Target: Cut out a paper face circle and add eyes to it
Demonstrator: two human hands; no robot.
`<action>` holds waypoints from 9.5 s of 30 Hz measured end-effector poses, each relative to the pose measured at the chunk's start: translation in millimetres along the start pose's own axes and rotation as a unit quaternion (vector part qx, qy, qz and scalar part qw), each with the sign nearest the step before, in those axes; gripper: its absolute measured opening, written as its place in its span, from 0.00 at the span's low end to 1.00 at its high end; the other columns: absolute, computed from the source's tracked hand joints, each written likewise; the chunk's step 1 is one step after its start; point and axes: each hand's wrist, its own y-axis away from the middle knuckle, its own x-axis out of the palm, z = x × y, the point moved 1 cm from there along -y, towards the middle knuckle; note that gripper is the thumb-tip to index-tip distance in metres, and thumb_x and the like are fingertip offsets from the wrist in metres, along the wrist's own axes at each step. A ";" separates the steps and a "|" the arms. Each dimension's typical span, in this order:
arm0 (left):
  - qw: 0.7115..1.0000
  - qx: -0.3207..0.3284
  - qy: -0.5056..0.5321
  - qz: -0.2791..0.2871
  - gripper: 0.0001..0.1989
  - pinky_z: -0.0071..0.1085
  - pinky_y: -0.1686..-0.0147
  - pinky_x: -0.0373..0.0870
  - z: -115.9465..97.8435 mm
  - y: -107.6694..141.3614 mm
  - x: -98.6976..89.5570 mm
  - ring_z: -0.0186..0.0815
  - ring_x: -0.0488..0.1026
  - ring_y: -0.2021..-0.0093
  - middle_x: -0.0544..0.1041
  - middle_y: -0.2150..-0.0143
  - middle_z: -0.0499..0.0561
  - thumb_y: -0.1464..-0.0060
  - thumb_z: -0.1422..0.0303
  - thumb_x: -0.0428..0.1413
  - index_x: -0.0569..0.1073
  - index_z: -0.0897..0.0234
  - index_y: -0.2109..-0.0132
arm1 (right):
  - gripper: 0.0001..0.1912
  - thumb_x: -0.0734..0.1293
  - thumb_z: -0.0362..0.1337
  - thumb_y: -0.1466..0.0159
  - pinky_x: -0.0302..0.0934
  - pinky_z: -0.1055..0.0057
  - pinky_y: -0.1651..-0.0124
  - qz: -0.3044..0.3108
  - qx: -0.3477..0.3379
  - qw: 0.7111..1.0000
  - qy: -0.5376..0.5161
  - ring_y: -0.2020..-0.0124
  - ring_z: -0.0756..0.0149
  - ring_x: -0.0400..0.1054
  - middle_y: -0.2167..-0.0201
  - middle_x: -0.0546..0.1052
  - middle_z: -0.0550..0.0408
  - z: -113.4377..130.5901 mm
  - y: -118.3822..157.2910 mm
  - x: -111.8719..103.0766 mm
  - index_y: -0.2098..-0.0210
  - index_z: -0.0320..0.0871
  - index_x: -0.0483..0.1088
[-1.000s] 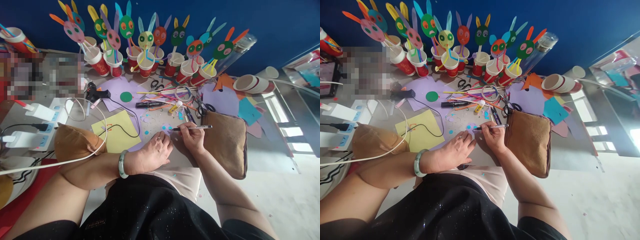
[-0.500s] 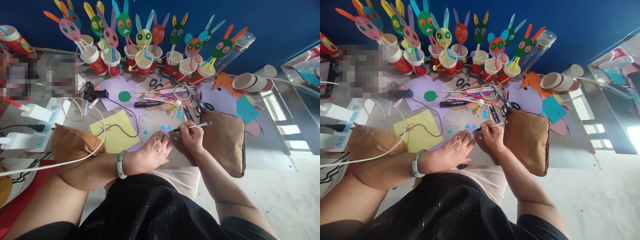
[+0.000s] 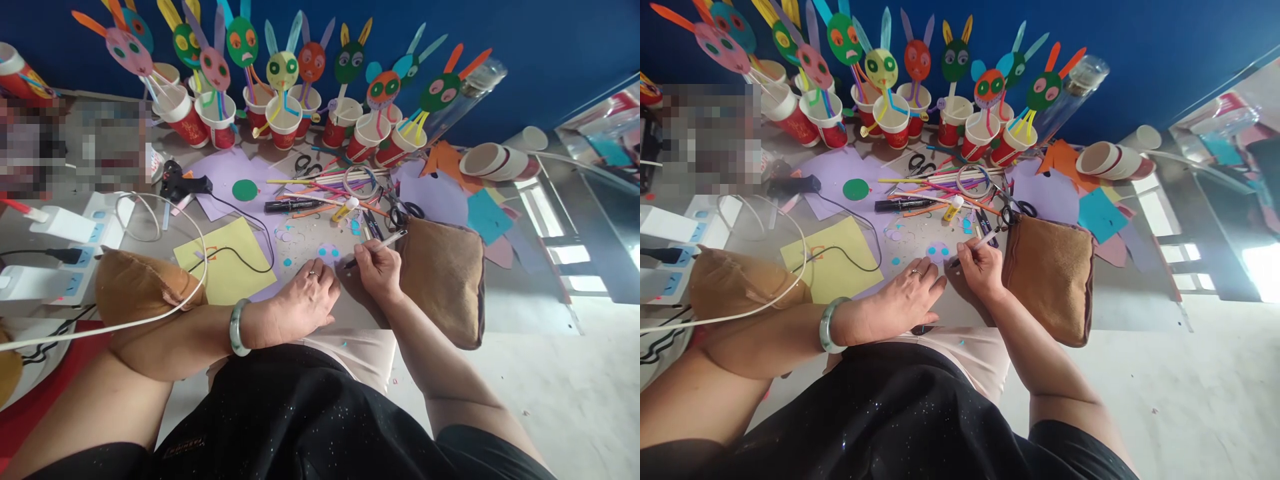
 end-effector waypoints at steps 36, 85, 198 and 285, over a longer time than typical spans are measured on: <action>0.998 0.025 -0.034 0.056 0.37 0.49 0.33 0.68 1.9 3.0 -13.9 0.59 0.75 0.36 0.77 0.37 0.74 0.34 0.49 0.62 0.72 0.80 0.34 | 0.13 0.72 0.49 0.34 0.60 0.73 0.79 0.006 0.096 0.989 -0.116 0.82 0.72 0.65 0.77 0.76 0.60 2.9 7.1 6.1 0.66 0.46 0.73; 0.993 0.022 0.018 0.117 0.34 0.53 0.29 0.66 2.8 -2.0 -23.9 0.63 0.71 0.30 0.74 0.32 0.77 0.31 0.55 0.59 0.70 0.80 0.31 | 0.04 0.69 0.39 0.39 0.66 0.70 0.70 0.078 -0.008 0.996 0.033 0.78 0.68 0.66 0.77 0.76 0.61 3.8 7.5 8.3 0.69 0.48 0.69; 0.979 0.028 0.041 0.197 0.35 0.51 0.27 0.62 6.0 -7.6 -40.6 0.63 0.66 0.26 0.67 0.27 0.82 0.27 0.59 0.54 0.64 0.85 0.27 | 0.04 0.69 0.36 0.39 0.63 0.70 0.73 0.062 -0.046 0.997 0.022 0.79 0.69 0.66 0.78 0.75 0.62 4.1 7.2 8.1 0.69 0.48 0.68; 0.979 0.024 0.043 0.196 0.36 0.49 0.28 0.62 6.6 -7.0 -42.6 0.61 0.67 0.26 0.67 0.27 0.81 0.28 0.58 0.55 0.63 0.85 0.26 | 0.05 0.69 0.40 0.37 0.67 0.68 0.70 0.069 -0.031 0.997 0.028 0.77 0.67 0.70 0.76 0.77 0.61 0.0 8.6 8.9 0.67 0.48 0.69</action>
